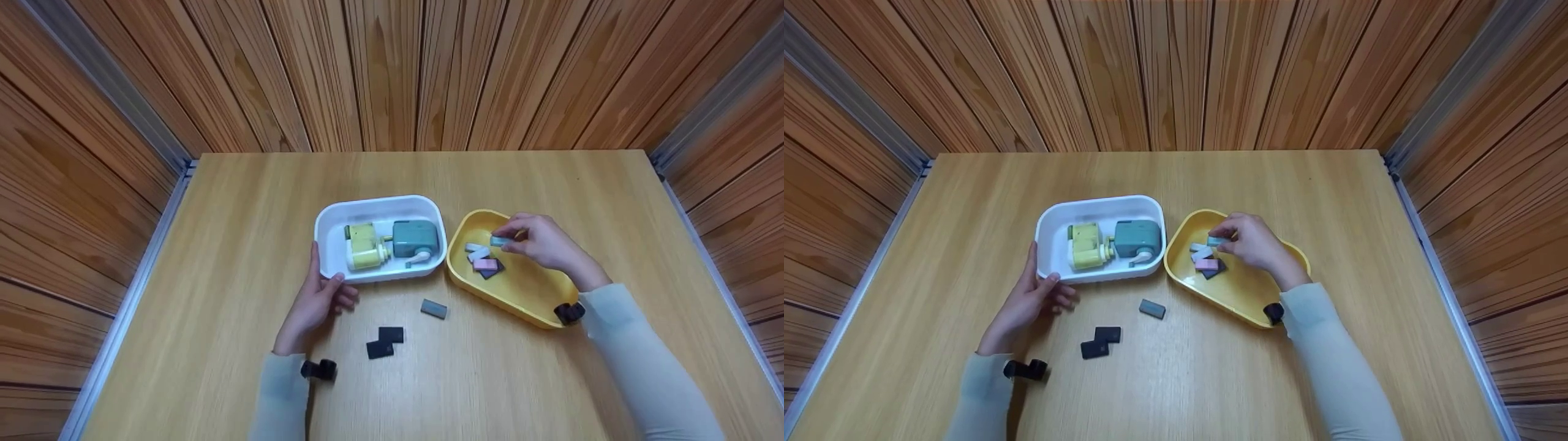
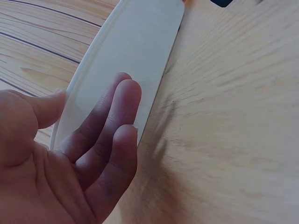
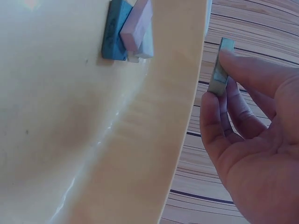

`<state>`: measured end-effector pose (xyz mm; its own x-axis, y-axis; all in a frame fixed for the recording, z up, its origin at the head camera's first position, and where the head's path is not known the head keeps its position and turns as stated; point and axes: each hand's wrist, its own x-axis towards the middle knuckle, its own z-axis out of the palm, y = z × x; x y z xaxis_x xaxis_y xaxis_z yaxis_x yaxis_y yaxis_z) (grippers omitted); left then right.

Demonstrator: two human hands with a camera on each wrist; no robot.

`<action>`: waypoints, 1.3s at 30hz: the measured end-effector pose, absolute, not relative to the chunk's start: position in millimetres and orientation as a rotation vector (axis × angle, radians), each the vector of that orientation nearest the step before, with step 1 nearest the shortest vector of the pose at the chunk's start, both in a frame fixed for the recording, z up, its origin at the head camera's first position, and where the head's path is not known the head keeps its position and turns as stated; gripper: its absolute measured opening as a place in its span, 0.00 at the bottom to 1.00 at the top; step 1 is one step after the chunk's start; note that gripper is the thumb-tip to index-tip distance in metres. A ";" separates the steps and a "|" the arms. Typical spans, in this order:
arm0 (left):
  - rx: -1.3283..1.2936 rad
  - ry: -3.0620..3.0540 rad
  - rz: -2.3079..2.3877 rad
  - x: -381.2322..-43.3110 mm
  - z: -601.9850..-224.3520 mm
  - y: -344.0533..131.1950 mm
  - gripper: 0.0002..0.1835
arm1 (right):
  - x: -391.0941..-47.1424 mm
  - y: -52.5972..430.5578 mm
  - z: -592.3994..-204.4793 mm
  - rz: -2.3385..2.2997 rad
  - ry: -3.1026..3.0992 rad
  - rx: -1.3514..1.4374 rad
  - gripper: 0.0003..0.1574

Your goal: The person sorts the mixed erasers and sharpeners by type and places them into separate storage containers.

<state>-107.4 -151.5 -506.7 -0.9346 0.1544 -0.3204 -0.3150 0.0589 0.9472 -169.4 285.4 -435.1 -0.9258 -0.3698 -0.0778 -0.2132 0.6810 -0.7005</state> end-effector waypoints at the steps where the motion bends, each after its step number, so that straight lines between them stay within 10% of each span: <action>1: -0.163 2.005 1.941 -107.3 -506.2 -151.4 0.43 | -170.7 285.6 -435.6 -1.075 2.680 -0.463 0.16; 39: -0.168 1.965 1.972 -106.1 -505.0 -151.1 0.42 | -182.0 274.7 -471.3 -1.039 2.609 -0.412 0.15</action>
